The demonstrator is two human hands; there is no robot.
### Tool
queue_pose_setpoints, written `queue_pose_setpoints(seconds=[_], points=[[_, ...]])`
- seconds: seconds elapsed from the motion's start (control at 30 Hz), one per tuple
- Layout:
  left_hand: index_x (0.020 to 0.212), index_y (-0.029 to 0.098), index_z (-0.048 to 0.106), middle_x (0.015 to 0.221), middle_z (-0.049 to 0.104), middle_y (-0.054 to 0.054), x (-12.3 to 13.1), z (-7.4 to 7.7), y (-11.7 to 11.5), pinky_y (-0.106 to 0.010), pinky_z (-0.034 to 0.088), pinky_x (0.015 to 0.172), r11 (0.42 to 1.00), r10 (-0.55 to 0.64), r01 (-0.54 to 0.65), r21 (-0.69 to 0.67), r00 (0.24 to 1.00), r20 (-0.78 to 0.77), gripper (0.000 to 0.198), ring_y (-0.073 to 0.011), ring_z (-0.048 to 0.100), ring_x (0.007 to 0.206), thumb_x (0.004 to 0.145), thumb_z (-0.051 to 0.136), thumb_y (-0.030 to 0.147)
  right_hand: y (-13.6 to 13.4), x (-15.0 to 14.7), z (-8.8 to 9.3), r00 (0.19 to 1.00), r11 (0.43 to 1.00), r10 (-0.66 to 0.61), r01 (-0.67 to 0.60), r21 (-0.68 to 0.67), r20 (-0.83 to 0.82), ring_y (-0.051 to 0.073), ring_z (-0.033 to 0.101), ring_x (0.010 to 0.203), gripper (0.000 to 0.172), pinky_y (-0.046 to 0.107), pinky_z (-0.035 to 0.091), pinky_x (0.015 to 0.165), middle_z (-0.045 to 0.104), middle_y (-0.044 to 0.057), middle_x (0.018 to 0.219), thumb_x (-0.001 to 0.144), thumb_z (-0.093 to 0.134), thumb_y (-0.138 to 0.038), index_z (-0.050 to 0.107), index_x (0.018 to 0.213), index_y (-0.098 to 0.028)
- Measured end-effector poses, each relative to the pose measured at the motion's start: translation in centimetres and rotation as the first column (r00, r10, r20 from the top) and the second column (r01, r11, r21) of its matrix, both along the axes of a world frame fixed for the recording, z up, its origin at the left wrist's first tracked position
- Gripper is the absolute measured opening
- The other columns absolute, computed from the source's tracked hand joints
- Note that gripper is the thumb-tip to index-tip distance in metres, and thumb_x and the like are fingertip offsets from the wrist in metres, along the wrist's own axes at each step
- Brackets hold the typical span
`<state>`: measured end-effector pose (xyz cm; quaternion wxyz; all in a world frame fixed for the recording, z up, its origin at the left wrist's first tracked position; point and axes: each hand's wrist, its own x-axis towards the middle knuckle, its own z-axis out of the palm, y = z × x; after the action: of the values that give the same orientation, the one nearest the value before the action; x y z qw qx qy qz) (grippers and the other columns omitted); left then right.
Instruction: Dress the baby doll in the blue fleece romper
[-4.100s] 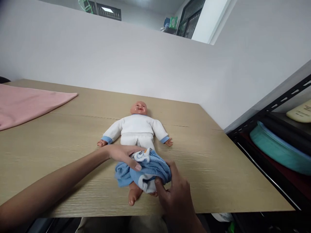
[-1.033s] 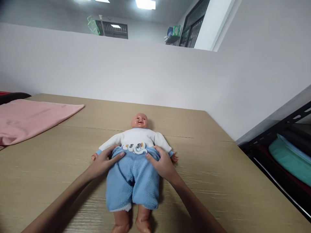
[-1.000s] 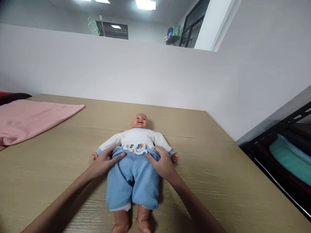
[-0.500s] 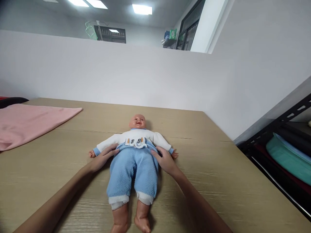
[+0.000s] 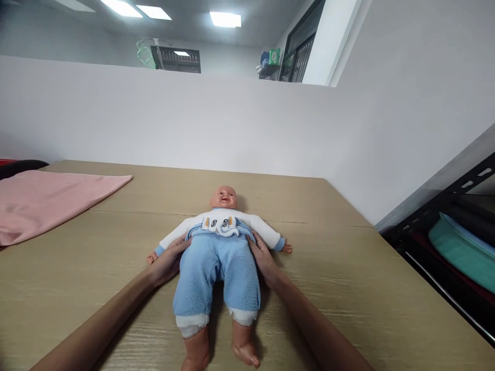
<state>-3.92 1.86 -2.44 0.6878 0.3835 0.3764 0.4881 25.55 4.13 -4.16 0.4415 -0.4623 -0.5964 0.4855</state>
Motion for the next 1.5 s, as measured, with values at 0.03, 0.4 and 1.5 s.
queue_pose_setpoints(seconds=[0.03, 0.4, 1.5], points=[[0.127, 0.021, 0.075, 0.130, 0.079, -0.012, -0.2, -0.1, 0.3, -0.044, 0.051, 0.112, 1.000, 0.021, -0.021, 0.000, 0.999, -0.035, 0.054, -0.0343, 0.069, 0.127, 0.083, 0.085, 0.050, 0.2, 0.0, 0.3, 1.000, 1.000, 0.009, -0.010, -0.023, -0.021, 0.032, 0.070, 0.128, 0.070, 0.050, 0.055, 0.114, 0.077, 0.010, 0.132, 0.093, 0.059, -0.081, 0.069, 0.140, -0.030], [0.114, 0.021, 0.078, 0.122, 0.080, -0.011, -2.9, -0.3, 1.8, -0.044, 0.048, 0.108, 0.992, -0.058, 0.075, 0.101, 0.985, -0.165, 0.048, -0.0346, 0.068, 0.121, 0.081, 0.083, 0.057, 0.4, 1.0, 1.7, 0.990, 0.989, 0.139, -0.140, -0.040, -0.022, 0.032, 0.073, 0.093, 0.055, 0.047, 0.060, 0.096, 0.080, 0.007, 0.095, 0.085, 0.073, -0.075, 0.079, 0.095, -0.021], [0.102, 0.023, 0.066, 0.090, 0.064, 0.000, -0.7, -0.9, 1.6, -0.029, 0.044, 0.082, 0.722, 0.555, -0.382, 0.577, 0.818, -0.153, 0.033, -0.0185, 0.057, 0.086, 0.101, 0.069, 0.056, 11.7, -18.0, 12.7, 0.558, 0.674, 0.350, -0.708, 0.212, 0.752, 0.019, 0.077, 0.101, 0.016, 0.028, 0.058, 0.090, 0.085, 0.003, 0.108, 0.089, 0.073, -0.011, 0.082, 0.095, -0.023]])
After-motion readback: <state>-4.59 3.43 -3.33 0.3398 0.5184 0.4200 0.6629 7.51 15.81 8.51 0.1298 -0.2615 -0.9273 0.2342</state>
